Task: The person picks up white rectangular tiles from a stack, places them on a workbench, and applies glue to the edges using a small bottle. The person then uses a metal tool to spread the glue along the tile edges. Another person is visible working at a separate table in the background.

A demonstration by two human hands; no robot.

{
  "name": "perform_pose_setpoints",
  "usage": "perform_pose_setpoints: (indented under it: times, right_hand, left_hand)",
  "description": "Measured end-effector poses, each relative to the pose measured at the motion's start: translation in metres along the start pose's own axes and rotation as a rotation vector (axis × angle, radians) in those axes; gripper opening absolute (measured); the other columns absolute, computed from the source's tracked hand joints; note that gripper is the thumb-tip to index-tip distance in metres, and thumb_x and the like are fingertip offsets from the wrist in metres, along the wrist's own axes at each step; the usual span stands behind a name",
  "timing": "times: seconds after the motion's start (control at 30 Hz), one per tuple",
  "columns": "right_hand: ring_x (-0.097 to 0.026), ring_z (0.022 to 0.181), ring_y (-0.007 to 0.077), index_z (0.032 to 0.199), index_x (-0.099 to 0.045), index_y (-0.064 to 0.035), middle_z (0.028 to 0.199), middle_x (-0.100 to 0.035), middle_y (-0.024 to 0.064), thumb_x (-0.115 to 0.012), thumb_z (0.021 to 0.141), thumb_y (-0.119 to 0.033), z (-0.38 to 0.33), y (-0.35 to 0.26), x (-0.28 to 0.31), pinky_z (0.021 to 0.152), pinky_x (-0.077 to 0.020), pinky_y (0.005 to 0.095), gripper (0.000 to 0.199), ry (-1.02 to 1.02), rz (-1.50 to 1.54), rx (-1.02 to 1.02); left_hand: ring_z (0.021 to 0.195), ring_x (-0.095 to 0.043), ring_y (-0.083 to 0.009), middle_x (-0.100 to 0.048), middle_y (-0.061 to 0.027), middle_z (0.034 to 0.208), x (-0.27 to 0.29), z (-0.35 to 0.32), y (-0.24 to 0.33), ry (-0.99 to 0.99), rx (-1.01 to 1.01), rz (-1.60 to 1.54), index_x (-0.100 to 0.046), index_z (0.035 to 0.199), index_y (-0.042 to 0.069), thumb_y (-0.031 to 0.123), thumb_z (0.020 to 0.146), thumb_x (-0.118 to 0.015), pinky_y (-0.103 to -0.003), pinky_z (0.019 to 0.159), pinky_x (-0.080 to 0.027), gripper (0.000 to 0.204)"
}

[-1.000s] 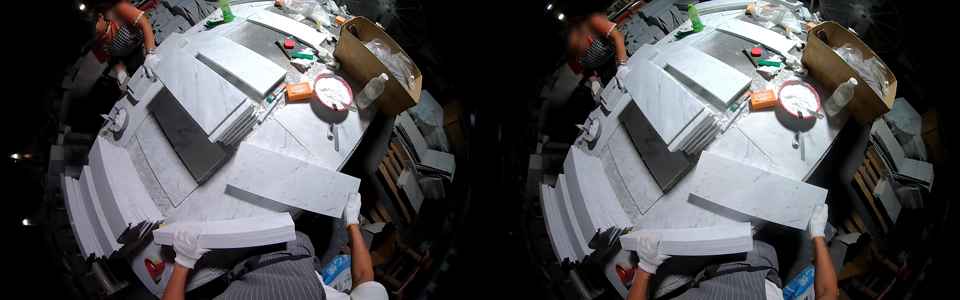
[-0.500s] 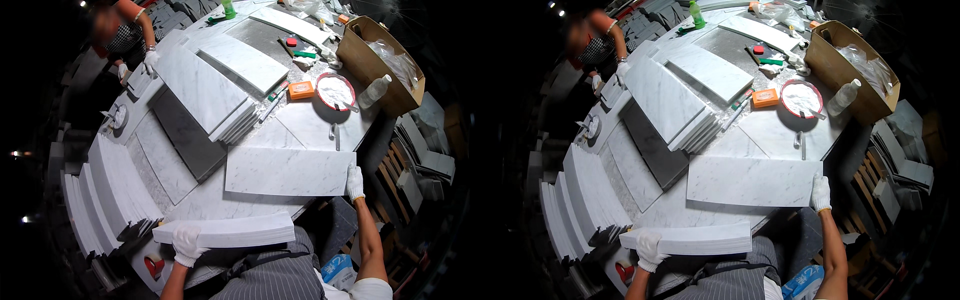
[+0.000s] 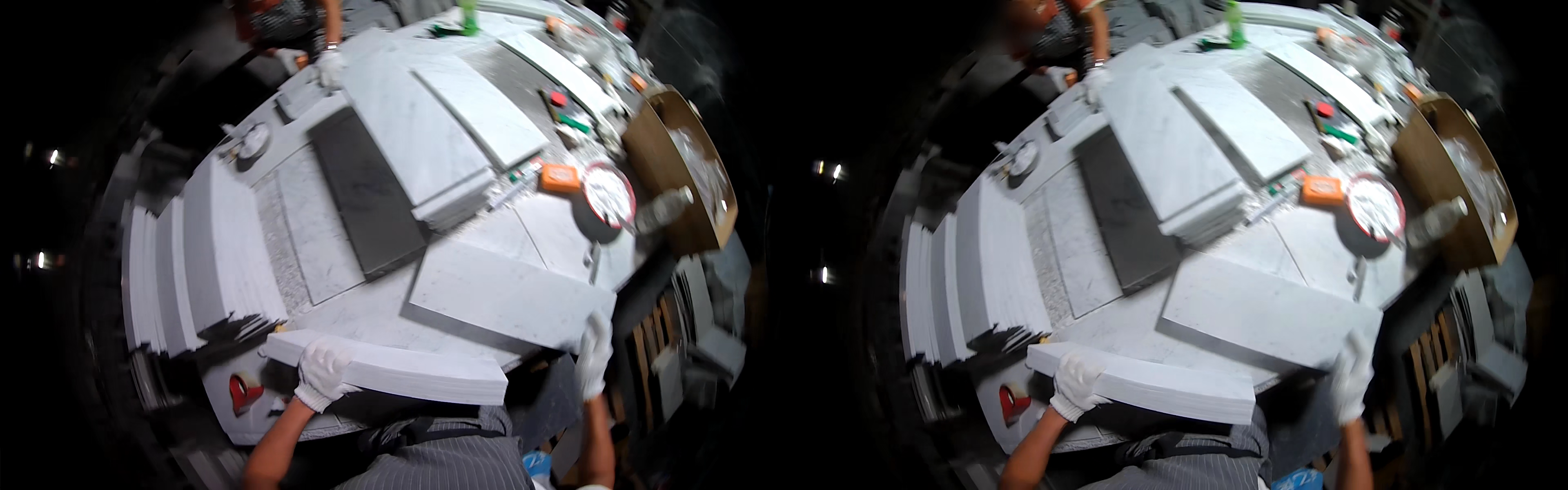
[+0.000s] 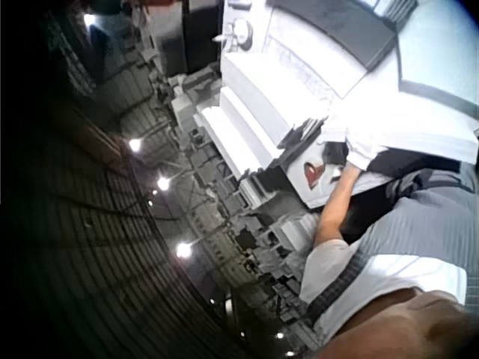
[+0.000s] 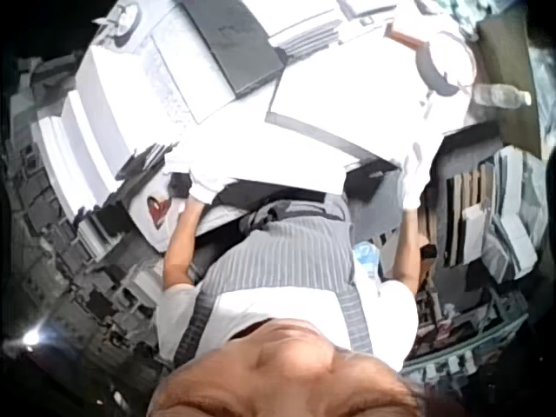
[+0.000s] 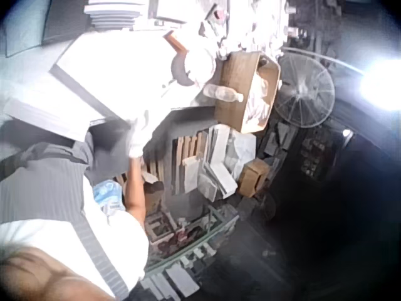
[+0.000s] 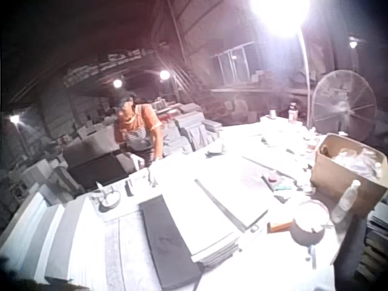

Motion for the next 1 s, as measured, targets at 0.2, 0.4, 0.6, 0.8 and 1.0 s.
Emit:
perform_pose_setpoints:
  times: [0.2, 0.4, 0.6, 0.8, 1.0]
  right_hand:
    - [-0.055, 0.114, 0.0255, 0.12, -0.059, 0.0013, 0.121, -0.06, 0.0145, -0.039, 0.101, -0.044, -0.107, -0.026, -0.101, 0.104, -0.0398, 0.0406, 0.053, -0.221, 0.681, -0.27]
    - [-0.06, 0.097, 0.0254, 0.094, -0.062, 0.0015, 0.097, -0.064, 0.0148, -0.04, 0.101, -0.036, -0.114, -0.06, -0.121, 0.092, -0.0446, 0.0382, 0.044, -0.091, 0.51, 0.017]
    - [-0.056, 0.093, 0.0213, 0.082, -0.056, -0.0034, 0.092, -0.06, 0.0108, -0.04, 0.098, -0.027, -0.116, -0.052, -0.124, 0.09, -0.0435, 0.0377, 0.033, -0.047, 0.6, -0.116]
    - [-0.056, 0.093, 0.0195, 0.09, -0.055, -0.0056, 0.092, -0.06, 0.0077, -0.036, 0.103, -0.035, -0.12, -0.052, -0.126, 0.097, -0.0401, 0.0391, 0.037, -0.096, 0.599, -0.086]
    - [-0.057, 0.096, 0.0207, 0.089, -0.055, -0.0048, 0.093, -0.06, 0.0087, -0.034, 0.102, -0.031, -0.123, -0.047, -0.13, 0.1, -0.0388, 0.0409, 0.036, -0.044, 0.68, -0.182]
  left_hand:
    - [0.102, -0.052, -0.0305, -0.056, -0.0069, 0.102, -0.017, -0.013, -0.013, 0.02, 0.077, 0.039, -0.061, 0.105, 0.014, 0.043, 0.063, -0.07, -0.046, 0.089, -0.045, 0.051]
    - [0.104, -0.052, -0.0289, -0.056, -0.007, 0.108, 0.003, -0.006, -0.007, -0.056, 0.03, -0.027, -0.06, 0.111, 0.012, 0.066, 0.06, -0.067, -0.046, 0.093, -0.042, 0.075]
    - [0.109, -0.051, -0.0325, -0.054, -0.0121, 0.116, 0.036, -0.003, -0.012, 0.19, 0.072, -0.089, -0.055, 0.116, 0.007, 0.074, 0.073, -0.058, -0.047, 0.098, -0.04, 0.079]
    - [0.111, -0.057, -0.0264, -0.058, -0.014, 0.119, 0.036, -0.106, -0.086, 0.745, 0.851, -0.545, -0.053, 0.124, -0.001, 0.029, 0.099, -0.048, -0.039, 0.1, -0.043, 0.039]
    - [0.114, -0.057, -0.02, -0.061, -0.0142, 0.124, -0.026, -0.114, -0.144, 0.677, 0.906, -1.309, -0.055, 0.128, -0.003, 0.047, 0.105, -0.025, -0.033, 0.1, -0.043, 0.062]
Point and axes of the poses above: each hand's wrist, its own z-axis towards the middle knuckle, its own x-axis out of the back of the hand, y = z × x, the point moved 3 cm from there along z, towards the middle knuckle
